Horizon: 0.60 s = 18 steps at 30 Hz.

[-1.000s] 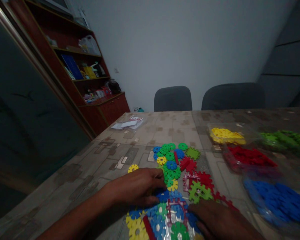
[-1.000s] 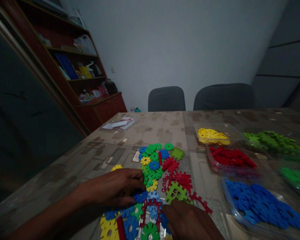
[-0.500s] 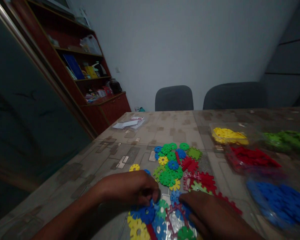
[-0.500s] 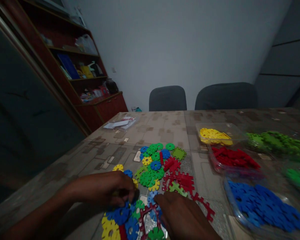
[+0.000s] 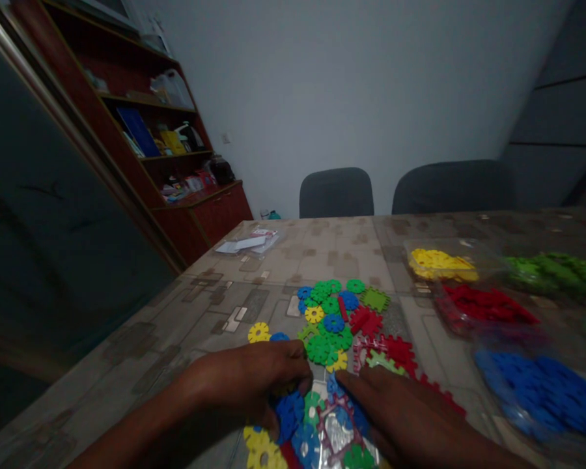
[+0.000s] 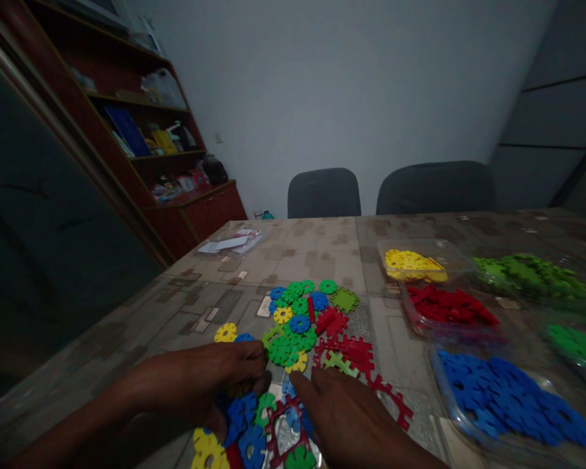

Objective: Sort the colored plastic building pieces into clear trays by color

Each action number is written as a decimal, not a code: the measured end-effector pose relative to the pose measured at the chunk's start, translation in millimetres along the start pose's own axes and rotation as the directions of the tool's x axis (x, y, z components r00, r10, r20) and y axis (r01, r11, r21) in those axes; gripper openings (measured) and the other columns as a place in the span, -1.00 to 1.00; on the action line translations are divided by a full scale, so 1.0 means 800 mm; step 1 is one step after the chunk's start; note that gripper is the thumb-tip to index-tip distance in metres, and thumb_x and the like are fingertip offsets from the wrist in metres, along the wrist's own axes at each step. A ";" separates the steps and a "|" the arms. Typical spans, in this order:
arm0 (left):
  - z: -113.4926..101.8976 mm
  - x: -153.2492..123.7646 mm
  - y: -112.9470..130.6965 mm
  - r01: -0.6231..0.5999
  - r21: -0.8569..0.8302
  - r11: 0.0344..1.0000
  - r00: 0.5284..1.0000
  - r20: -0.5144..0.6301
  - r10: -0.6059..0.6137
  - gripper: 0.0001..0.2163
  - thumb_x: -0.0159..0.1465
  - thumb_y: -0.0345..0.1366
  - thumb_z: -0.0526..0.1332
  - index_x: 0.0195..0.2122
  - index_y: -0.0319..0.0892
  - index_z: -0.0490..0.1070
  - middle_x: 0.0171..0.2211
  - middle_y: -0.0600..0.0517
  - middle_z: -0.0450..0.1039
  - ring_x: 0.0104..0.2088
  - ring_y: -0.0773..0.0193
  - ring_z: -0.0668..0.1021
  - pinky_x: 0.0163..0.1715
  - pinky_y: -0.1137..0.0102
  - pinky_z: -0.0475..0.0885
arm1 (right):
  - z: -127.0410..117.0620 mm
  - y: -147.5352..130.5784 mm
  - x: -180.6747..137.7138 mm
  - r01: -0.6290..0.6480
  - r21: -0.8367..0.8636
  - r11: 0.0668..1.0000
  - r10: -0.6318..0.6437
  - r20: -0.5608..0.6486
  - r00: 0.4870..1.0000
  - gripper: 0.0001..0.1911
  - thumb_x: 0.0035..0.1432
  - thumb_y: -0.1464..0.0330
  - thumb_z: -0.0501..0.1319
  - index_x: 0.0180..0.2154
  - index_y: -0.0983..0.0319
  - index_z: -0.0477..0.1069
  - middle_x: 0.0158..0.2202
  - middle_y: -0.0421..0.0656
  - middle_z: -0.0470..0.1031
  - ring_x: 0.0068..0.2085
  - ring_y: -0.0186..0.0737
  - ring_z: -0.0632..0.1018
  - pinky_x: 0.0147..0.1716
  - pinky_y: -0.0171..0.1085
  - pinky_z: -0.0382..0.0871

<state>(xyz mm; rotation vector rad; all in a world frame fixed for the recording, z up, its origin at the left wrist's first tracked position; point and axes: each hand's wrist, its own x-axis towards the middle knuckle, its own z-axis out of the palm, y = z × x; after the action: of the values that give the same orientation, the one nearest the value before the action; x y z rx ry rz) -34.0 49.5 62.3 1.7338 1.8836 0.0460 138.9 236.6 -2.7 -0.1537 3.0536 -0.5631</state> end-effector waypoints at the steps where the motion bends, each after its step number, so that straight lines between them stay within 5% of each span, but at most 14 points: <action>1: 0.000 0.000 0.001 -0.016 -0.016 1.000 1.000 -0.024 0.016 -0.56 0.02 -0.48 0.50 -0.14 -0.11 0.37 -0.12 0.03 0.41 -0.19 0.19 0.49 -0.28 0.40 0.40 | -0.001 -0.002 0.000 0.026 -0.024 0.999 -0.026 -0.019 0.999 -0.46 0.08 0.51 0.17 0.13 0.16 0.36 -0.14 -0.06 0.57 -0.25 -0.12 0.56 -0.38 -0.30 0.35; 7: -0.004 0.004 -0.004 -0.147 -0.105 0.983 0.987 -0.080 0.139 -0.76 0.15 -0.52 0.39 -0.27 -0.14 0.38 -0.23 0.06 0.47 -0.21 0.23 0.51 -0.23 0.43 0.40 | -0.015 -0.015 0.009 -0.028 -0.029 0.999 0.029 0.032 0.999 -0.75 0.08 0.52 0.24 -0.16 0.20 0.45 -0.23 -0.09 0.57 -0.30 -0.10 0.57 -0.42 -0.27 0.32; 14: -0.005 0.012 -0.017 -0.166 -0.179 0.970 0.960 -0.255 0.118 -0.93 0.36 -0.38 0.22 -0.16 -0.15 0.46 -0.23 0.00 0.55 -0.24 0.24 0.56 -0.23 0.42 0.39 | -0.021 -0.015 0.005 -0.088 -0.116 0.989 0.099 0.098 0.990 -0.82 0.12 0.56 0.18 -0.28 0.20 0.47 -0.28 -0.09 0.56 -0.38 -0.16 0.56 -0.54 -0.33 0.18; 18: -0.002 0.020 -0.028 -0.185 -0.171 0.968 0.918 -0.381 0.108 -0.86 0.41 -0.36 0.15 -0.07 -0.16 0.47 -0.17 -0.04 0.56 -0.19 0.21 0.57 -0.17 0.38 0.40 | 0.015 0.011 -0.023 -0.036 -0.133 0.990 0.024 -0.087 0.996 -0.81 0.13 0.56 0.15 -0.33 0.17 0.43 -0.40 -0.18 0.53 -0.46 -0.23 0.53 -0.59 -0.35 0.15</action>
<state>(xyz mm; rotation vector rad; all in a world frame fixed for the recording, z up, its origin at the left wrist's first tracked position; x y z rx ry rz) -54.7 61.1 48.3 1.8115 1.9158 0.6450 157.2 242.3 -17.0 -0.0891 3.1713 -0.3711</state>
